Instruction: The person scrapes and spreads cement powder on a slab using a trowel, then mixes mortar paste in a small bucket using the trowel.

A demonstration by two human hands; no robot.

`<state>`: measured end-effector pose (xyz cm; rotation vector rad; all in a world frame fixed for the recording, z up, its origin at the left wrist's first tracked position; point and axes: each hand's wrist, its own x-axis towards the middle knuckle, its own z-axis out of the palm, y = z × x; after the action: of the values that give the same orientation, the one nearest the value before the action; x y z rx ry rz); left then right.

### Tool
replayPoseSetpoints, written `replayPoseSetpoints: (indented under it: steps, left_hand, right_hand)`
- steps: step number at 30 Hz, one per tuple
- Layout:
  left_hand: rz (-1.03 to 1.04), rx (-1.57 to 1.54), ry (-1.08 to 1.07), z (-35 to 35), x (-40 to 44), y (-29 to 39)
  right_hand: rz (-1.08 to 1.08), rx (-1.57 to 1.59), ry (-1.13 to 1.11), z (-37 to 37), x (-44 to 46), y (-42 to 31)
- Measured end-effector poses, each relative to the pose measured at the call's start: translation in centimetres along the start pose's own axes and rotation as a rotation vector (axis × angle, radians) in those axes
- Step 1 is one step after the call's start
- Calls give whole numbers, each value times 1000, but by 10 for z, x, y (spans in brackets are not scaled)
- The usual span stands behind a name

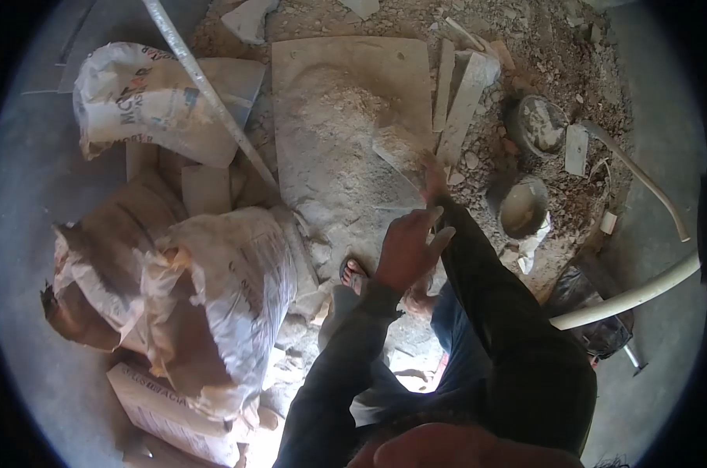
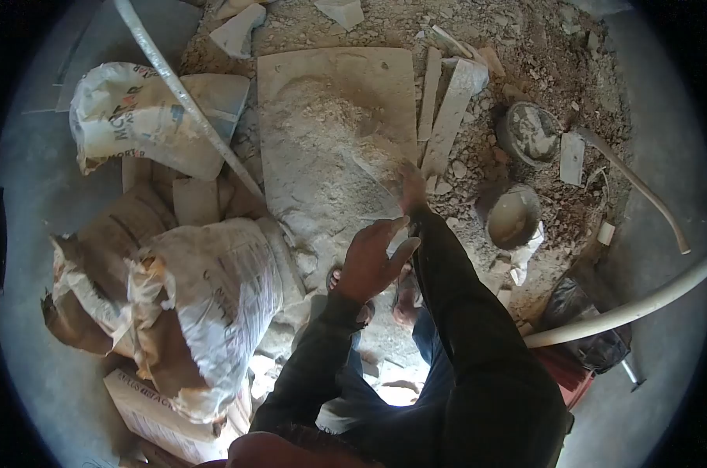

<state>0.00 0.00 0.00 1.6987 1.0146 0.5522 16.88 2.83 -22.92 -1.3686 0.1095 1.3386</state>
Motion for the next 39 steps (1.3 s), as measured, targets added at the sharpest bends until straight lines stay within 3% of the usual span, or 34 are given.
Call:
replayPoseSetpoints:
  steps: [2, 3, 5, 8, 10, 14, 17, 19, 22, 26, 31, 35, 37, 38, 39]
  left_hand:
    - [46, 18, 2, -11, 0, 12]
    - [32, 177, -80, -4, 12, -46]
    - [-26, 362, -254, -7, 10, -48]
    - [172, 314, -191, -13, 17, -41]
    - [250, 347, -130, -16, 22, -43]
    - [349, 484, -29, -15, 42, -54]
    - [310, 493, -159, -14, 50, -56]
    - [321, 487, -138, -13, 46, -57]
    - [289, 456, -204, -13, 43, -51]
    - [336, 410, -194, -5, 44, -53]
    - [350, 414, -233, 0, 37, -53]
    - [415, 468, -221, 0, 37, -51]
    - [380, 431, -262, -2, 40, -49]
    - [362, 411, -280, -4, 42, -49]
    - [365, 409, -275, -5, 44, -49]
  right_hand:
    - [-81, -84, 38, 6, 4, -7]
    - [-196, -129, -4, 23, 59, 33]
    - [-428, -326, 3, 33, 62, 28]
    - [-753, -853, 115, 43, 89, 33]
    - [-673, -895, 171, 72, 59, 20]
    - [-792, -1168, 122, 118, -8, -15]
    - [-744, -1222, 315, 90, 28, 0]
    - [-680, -741, 206, 63, 15, 9]
    - [-561, -405, 144, 32, -14, 30]
    - [-460, -292, 141, 12, -26, 63]
    - [-463, -381, 157, 14, -27, 79]
    - [-599, -836, 239, 31, -24, 71]
    - [-772, -1699, 346, 34, -30, 67]
    - [-817, -1888, 400, 43, -24, 61]
    - [-744, -1679, 419, 52, -15, 55]
